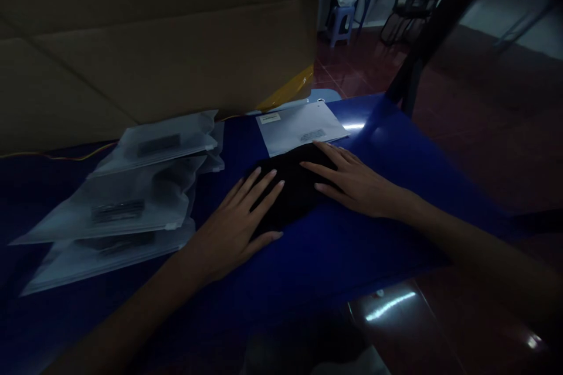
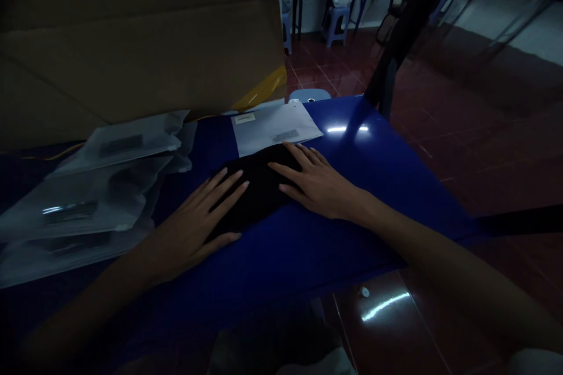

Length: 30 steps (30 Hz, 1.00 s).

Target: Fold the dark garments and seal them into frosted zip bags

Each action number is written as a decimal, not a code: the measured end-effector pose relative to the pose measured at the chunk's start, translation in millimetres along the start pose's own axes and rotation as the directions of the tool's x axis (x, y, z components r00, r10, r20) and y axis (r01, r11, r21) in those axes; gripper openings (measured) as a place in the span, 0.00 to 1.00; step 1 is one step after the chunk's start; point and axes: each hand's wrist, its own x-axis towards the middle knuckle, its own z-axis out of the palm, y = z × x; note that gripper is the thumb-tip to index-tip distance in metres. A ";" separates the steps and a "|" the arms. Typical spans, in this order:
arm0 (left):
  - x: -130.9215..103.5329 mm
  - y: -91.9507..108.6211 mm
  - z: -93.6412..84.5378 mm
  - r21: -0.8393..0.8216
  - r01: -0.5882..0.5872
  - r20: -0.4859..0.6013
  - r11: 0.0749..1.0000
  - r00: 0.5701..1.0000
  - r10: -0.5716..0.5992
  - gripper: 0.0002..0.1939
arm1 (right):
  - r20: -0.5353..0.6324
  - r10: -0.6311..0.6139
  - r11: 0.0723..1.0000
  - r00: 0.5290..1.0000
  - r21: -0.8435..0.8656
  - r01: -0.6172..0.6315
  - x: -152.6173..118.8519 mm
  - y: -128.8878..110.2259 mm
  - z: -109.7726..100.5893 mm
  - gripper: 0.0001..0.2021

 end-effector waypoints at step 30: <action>5.5 11.9 5.5 -0.195 0.072 -0.230 0.978 0.966 -0.117 0.51 | -0.604 -0.257 0.913 0.754 0.103 0.394 2.3 -33.4 12.3 0.29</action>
